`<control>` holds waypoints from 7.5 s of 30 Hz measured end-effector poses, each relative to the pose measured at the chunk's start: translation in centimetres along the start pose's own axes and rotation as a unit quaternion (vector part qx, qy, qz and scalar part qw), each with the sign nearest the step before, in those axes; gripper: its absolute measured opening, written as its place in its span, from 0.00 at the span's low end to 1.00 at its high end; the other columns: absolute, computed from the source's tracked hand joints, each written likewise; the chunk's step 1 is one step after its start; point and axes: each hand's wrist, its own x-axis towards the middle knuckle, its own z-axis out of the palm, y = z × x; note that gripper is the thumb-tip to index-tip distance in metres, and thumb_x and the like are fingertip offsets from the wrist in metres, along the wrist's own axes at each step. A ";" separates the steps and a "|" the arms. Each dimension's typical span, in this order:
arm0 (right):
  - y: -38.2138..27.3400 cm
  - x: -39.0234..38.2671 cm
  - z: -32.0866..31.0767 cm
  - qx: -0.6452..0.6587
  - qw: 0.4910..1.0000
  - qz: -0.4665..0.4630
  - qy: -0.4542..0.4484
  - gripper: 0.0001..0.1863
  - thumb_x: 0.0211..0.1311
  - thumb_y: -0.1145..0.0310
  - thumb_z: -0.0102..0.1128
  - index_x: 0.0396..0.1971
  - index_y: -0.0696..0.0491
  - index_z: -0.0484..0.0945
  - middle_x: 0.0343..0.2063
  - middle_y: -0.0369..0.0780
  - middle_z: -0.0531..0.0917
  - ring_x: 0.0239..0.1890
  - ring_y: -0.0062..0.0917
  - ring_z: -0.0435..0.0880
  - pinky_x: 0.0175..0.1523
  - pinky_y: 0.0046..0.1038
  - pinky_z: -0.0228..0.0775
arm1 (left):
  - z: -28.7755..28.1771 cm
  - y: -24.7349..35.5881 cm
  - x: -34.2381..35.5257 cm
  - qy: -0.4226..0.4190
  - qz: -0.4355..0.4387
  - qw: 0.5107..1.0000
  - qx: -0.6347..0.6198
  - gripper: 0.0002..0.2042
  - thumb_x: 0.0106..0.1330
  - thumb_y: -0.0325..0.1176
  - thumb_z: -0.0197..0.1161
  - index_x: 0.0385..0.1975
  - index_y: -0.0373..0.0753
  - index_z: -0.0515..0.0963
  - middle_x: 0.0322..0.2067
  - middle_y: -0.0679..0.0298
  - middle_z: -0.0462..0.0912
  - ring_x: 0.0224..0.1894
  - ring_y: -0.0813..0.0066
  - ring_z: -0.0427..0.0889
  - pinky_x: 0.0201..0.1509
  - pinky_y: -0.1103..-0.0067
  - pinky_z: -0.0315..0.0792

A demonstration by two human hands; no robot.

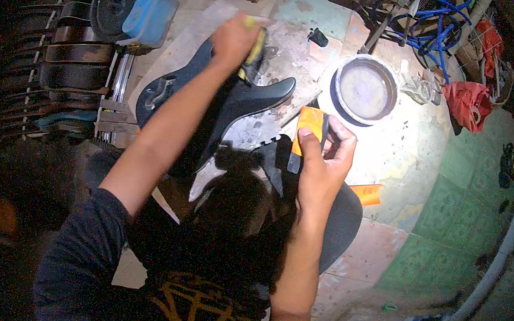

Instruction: The person sands the surface of a guitar body using a sanding block and wipes away dust with a cloth.

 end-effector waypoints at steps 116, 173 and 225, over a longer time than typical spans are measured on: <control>1.2 0.3 1.3 -0.074 0.997 -0.014 -0.032 0.25 0.61 0.71 0.68 0.56 0.63 0.72 0.49 0.46 0.79 0.50 0.28 0.78 0.58 0.29 0.70 | -6.8 -21.8 -23.5 0.049 -0.141 0.976 0.156 0.40 0.71 0.60 0.49 0.72 0.33 0.58 0.73 0.46 0.56 0.76 0.48 0.51 0.76 0.52 0.46; 0.2 -0.7 2.3 -0.065 0.996 0.013 -0.068 0.22 0.63 0.75 0.66 0.56 0.61 0.71 0.46 0.40 0.78 0.48 0.23 0.78 0.56 0.26 0.69 | -5.6 -24.9 -13.0 0.062 -0.349 0.921 0.162 0.44 0.70 0.64 0.47 0.70 0.27 0.58 0.72 0.43 0.58 0.76 0.50 0.51 0.78 0.55 0.43; -0.8 -0.2 1.8 -0.026 0.999 0.002 -0.020 0.24 0.62 0.76 0.66 0.56 0.62 0.70 0.47 0.44 0.79 0.48 0.25 0.80 0.56 0.26 0.72 | -0.6 -6.1 -20.5 -0.062 0.184 0.976 0.095 0.35 0.69 0.51 0.58 0.72 0.40 0.60 0.74 0.58 0.58 0.76 0.58 0.56 0.76 0.57 0.51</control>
